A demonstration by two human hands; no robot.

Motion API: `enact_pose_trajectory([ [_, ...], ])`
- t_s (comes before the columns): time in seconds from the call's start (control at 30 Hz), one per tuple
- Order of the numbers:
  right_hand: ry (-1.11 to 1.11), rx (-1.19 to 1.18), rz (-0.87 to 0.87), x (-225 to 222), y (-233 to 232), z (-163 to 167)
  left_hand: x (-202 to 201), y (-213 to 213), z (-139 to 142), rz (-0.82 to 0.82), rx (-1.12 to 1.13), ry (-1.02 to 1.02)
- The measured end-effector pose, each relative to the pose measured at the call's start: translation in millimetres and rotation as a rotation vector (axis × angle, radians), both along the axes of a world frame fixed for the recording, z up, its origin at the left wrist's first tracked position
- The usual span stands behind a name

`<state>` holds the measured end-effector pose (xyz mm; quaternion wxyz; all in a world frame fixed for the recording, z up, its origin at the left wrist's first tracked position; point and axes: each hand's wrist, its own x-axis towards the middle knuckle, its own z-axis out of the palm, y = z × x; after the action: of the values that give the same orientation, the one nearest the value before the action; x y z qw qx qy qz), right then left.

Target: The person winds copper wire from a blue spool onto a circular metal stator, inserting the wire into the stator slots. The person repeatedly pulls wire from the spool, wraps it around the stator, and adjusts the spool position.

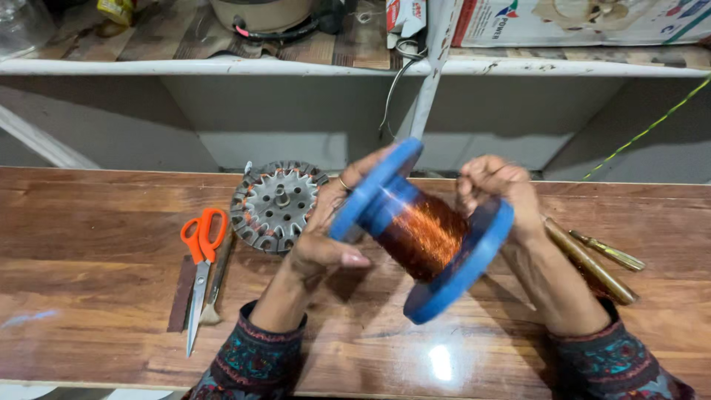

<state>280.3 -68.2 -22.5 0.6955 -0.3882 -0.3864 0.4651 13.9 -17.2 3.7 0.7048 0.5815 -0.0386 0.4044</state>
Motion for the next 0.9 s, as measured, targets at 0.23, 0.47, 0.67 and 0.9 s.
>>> enact_pose_trajectory([
  [0.23,0.178,-0.188,0.155,-40.6,-6.8,-50.0,27.1,-3.0,0.6,-0.021,-0.489,-0.393],
  [0.47,0.132,0.136,0.034,-31.8,-2.3,-72.0,37.9,-3.0,14.1,0.135,-0.606,-0.558],
  [0.67,-0.92,0.494,-0.355,-32.9,-21.6,-34.1,45.8,-0.6,19.9,0.752,-0.282,-0.382],
  [0.9,-0.89,0.585,-0.425,-32.3,-34.6,-4.1,32.2,-10.4,18.2,1.354,0.869,0.353],
])
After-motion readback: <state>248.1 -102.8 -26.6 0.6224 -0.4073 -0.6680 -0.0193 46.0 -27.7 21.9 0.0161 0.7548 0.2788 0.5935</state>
